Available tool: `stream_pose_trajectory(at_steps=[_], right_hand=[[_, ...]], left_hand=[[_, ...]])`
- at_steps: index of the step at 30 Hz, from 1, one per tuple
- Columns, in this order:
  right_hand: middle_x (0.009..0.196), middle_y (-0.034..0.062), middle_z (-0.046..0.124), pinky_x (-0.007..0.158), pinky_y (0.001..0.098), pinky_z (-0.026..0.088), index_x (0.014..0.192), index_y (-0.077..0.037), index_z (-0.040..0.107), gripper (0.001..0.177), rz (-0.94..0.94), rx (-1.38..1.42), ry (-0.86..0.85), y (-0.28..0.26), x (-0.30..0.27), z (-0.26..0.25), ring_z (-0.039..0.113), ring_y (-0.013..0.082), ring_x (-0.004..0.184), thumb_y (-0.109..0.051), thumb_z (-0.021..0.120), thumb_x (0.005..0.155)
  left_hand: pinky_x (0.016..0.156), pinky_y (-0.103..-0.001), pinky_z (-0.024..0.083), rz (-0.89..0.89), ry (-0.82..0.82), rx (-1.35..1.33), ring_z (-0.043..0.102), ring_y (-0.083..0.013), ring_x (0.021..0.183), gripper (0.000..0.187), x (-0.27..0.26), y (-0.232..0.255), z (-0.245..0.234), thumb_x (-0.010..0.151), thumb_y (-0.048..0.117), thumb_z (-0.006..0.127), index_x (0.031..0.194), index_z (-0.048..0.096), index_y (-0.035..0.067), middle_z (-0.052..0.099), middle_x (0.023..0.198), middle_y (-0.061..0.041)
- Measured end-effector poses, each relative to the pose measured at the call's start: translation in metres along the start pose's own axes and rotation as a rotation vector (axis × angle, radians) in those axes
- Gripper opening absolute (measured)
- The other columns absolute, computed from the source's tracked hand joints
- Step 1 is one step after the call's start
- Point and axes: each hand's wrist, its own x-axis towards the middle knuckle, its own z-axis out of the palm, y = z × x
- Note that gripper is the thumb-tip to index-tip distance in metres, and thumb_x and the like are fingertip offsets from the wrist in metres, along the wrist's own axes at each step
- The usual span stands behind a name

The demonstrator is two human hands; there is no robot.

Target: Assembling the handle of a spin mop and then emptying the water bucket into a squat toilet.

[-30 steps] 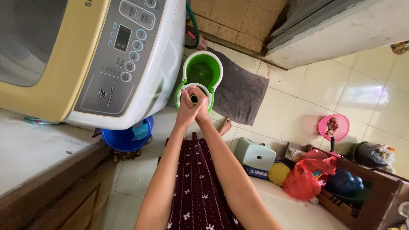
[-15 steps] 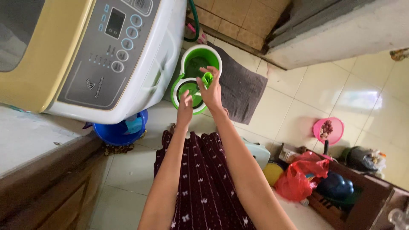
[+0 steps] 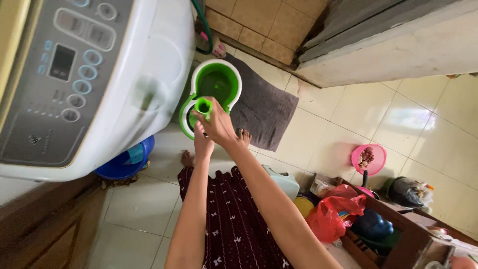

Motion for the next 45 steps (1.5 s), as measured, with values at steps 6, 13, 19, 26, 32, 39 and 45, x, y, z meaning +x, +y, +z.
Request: stream_pose_trajectory(at_steps=[6, 13, 19, 26, 32, 39, 45], right_hand=[[0.113, 0.0236, 0.070, 0.078, 0.0444, 0.058, 0.132, 0.000, 0.044, 0.058, -0.381, -0.098, 0.117, -0.047, 0.018, -0.036, 0.071, 0.0408, 0.098, -0.042, 0.067, 0.100], [0.106, 0.0230, 0.069, 0.077, 0.0466, 0.056, 0.136, 0.000, 0.042, 0.062, -0.464, -0.095, 0.152, -0.091, 0.025, -0.069, 0.070, 0.0421, 0.094, -0.046, 0.066, 0.102], [0.087, 0.0190, 0.068, 0.073, 0.0460, 0.054, 0.131, -0.001, 0.041, 0.062, -0.399, -0.151, 0.113, -0.124, 0.016, -0.084, 0.069, 0.0377, 0.080, -0.050, 0.066, 0.102], [0.091, 0.0187, 0.069, 0.070, 0.0468, 0.051, 0.137, -0.002, 0.043, 0.062, -0.560, -0.075, 0.210, -0.172, 0.003, -0.103, 0.068, 0.0373, 0.078, -0.048, 0.064, 0.102], [0.099, 0.0137, 0.074, 0.080, 0.0400, 0.058, 0.143, -0.004, 0.040, 0.064, -0.581, 0.087, 0.334, -0.213, -0.005, -0.123, 0.075, 0.0269, 0.086, -0.043, 0.069, 0.102], [0.129, 0.0175, 0.066, 0.099, 0.0349, 0.059, 0.150, -0.004, 0.035, 0.064, -0.696, 0.323, 0.369, -0.221, -0.022, -0.136, 0.073, 0.0228, 0.113, -0.029, 0.074, 0.105], [0.117, 0.0094, 0.071, 0.095, 0.0312, 0.062, 0.148, -0.005, 0.039, 0.040, -0.620, 0.447, 0.414, -0.191, -0.021, -0.132, 0.075, 0.0175, 0.103, -0.026, 0.055, 0.118]], left_hand=[[0.112, -0.047, 0.042, 0.401, 0.142, 0.119, 0.054, -0.0376, 0.136, 0.073, 0.002, 0.100, -0.006, 0.103, 0.040, 0.060, 0.158, 0.032, 0.002, 0.054, 0.148, -0.021], [0.120, -0.044, 0.042, 0.702, 0.398, 0.997, 0.052, -0.0325, 0.145, 0.068, 0.047, 0.071, -0.001, 0.112, 0.025, 0.054, 0.165, 0.019, 0.004, 0.045, 0.160, -0.020], [0.109, -0.041, 0.045, 0.161, -0.041, 0.653, 0.056, -0.0245, 0.134, 0.059, 0.018, 0.143, -0.022, 0.108, 0.038, 0.051, 0.156, 0.029, 0.013, 0.051, 0.148, -0.010], [0.118, -0.043, 0.040, 0.787, 0.444, 1.249, 0.049, -0.0297, 0.141, 0.058, 0.009, 0.168, -0.025, 0.107, 0.026, 0.054, 0.155, 0.031, 0.003, 0.043, 0.151, -0.015], [0.123, -0.039, 0.040, 0.767, 0.485, 1.265, 0.050, -0.0250, 0.145, 0.060, -0.017, 0.206, -0.038, 0.112, 0.024, 0.057, 0.163, 0.032, 0.005, 0.048, 0.156, -0.013], [0.100, -0.042, 0.049, 0.524, 0.210, 0.112, 0.062, -0.0308, 0.129, 0.068, -0.070, 0.304, -0.046, 0.104, 0.042, 0.058, 0.158, 0.034, 0.007, 0.062, 0.143, -0.015], [0.106, -0.034, 0.054, 0.867, 0.257, 0.172, 0.064, -0.0249, 0.128, 0.063, -0.024, 0.273, -0.005, 0.108, 0.043, 0.060, 0.157, 0.036, 0.012, 0.060, 0.144, -0.014]])
